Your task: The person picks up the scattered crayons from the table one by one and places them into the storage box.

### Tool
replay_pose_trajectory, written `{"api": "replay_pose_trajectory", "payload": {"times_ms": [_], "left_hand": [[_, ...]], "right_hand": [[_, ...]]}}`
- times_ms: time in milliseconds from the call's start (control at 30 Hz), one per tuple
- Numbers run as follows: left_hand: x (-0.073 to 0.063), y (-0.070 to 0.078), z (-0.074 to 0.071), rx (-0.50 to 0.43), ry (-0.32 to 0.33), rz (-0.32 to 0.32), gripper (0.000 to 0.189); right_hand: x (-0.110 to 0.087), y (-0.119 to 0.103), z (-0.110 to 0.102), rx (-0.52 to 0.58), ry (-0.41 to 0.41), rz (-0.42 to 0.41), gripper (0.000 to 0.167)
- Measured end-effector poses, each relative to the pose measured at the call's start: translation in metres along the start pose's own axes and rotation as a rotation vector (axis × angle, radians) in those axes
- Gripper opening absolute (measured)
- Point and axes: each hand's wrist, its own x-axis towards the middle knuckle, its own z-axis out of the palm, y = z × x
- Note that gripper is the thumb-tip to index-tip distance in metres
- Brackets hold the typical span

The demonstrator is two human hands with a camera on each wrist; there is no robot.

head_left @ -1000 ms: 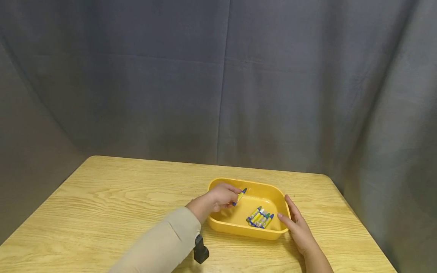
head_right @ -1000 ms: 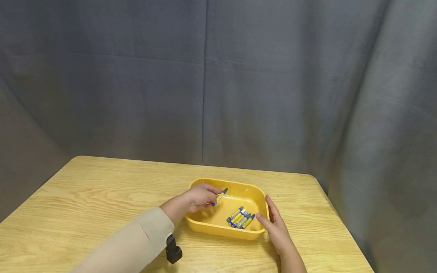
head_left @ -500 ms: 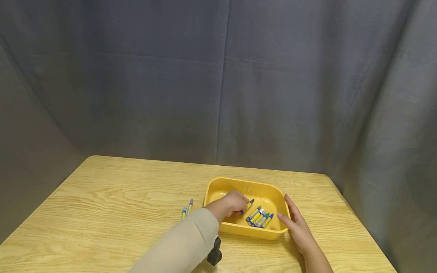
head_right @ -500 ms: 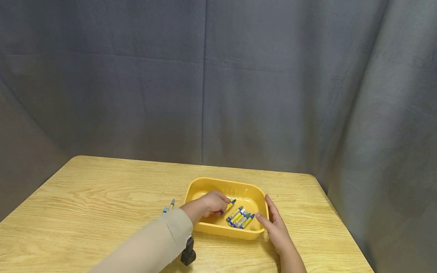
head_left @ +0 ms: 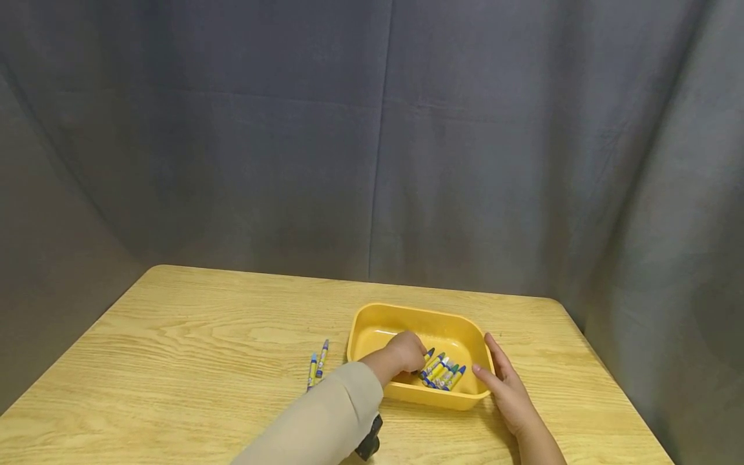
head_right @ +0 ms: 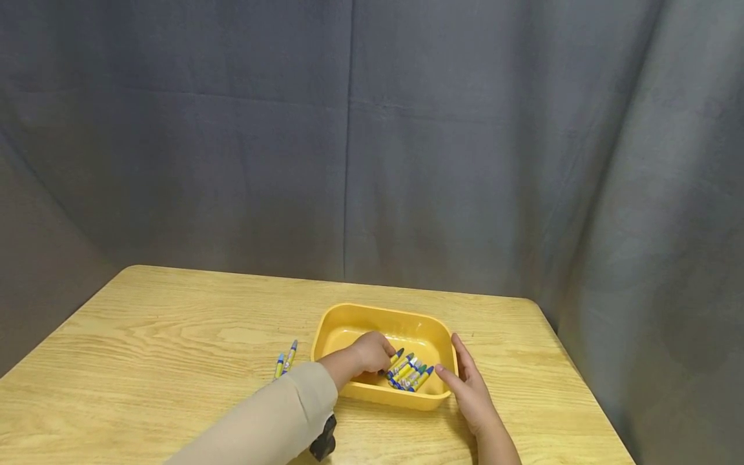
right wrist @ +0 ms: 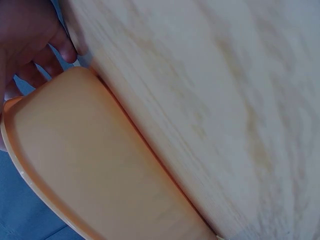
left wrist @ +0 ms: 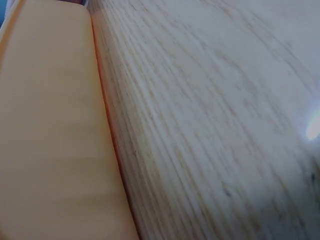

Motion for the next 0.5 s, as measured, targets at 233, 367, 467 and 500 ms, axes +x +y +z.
{"api": "replay_pose_trajectory", "payload": {"times_ms": [233,367,467,500], "left_hand": [[-0.001,-0.005,-0.012,-0.102,-0.033,-0.005,0.041],[-0.007,-0.007,-0.03,-0.232,-0.019,0.017,0.043],[-0.015,-0.009,-0.049,-0.308,-0.009,0.04,0.044],[-0.018,-0.011,-0.056,-0.324,-0.003,0.051,0.045]], "right_hand": [[0.0,0.002,0.0,-0.002,-0.001,0.005,0.076],[0.0,0.001,0.0,-0.003,-0.003,0.011,0.077],[0.001,0.0,-0.001,-0.012,-0.007,0.015,0.077],[0.001,0.0,-0.001,-0.015,-0.007,0.017,0.077]]}}
